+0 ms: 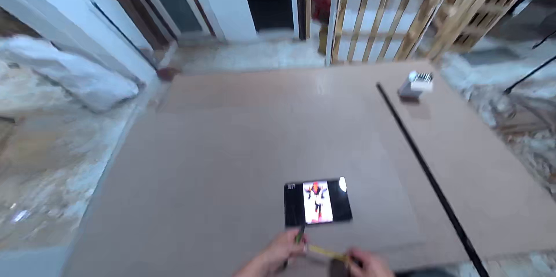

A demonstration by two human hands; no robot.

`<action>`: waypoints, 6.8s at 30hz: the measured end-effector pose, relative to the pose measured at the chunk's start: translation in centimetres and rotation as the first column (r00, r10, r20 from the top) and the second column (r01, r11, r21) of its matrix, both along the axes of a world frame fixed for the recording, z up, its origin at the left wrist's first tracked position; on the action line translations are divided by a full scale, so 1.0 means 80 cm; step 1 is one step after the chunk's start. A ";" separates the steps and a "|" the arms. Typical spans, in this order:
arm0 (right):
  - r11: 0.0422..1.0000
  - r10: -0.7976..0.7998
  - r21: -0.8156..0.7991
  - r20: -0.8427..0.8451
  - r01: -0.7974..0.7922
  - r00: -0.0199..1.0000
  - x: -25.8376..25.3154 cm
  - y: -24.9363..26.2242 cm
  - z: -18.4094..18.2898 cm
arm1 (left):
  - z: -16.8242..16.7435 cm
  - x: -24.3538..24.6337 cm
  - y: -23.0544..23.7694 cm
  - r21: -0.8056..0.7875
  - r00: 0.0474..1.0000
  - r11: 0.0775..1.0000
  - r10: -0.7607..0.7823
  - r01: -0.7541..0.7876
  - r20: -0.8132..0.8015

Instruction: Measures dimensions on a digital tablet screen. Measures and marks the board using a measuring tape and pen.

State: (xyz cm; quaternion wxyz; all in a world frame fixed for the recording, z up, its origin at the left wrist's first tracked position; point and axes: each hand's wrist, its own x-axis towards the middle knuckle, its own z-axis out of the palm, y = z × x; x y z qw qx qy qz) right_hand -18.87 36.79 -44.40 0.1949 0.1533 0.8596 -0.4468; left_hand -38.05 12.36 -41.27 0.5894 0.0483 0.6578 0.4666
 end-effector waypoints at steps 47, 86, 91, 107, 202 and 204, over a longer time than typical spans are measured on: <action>0.893 0.381 0.408 -0.462 -0.190 0.801 -0.252 0.212 -0.143 | -0.214 -0.209 -0.057 -0.330 0.030 0.852 -0.348 -0.408 -0.937; 0.859 0.399 0.491 -0.464 -0.146 0.791 -0.237 0.219 -0.164 | -0.219 -0.137 -0.066 -0.305 -0.062 0.909 -0.335 -0.283 -0.940; 0.851 0.395 0.509 -0.459 -0.128 0.796 -0.235 0.216 -0.163 | -0.219 -0.137 -0.066 -0.312 -0.064 0.911 -0.341 -0.269 -0.938; 0.840 0.379 0.529 -0.413 -0.120 0.828 -0.233 0.222 -0.173 | -0.219 -0.137 -0.068 -0.309 -0.047 0.910 -0.334 -0.276 -0.941; 0.864 0.391 0.466 -0.387 -0.189 0.835 -0.159 0.174 -0.137 | -0.219 -0.138 -0.068 -0.337 -0.062 0.908 -0.362 -0.248 -0.930; 0.866 0.395 0.459 -0.390 -0.197 0.832 -0.158 0.177 -0.139 | -0.219 -0.138 -0.068 -0.343 -0.060 0.906 -0.368 -0.249 -0.928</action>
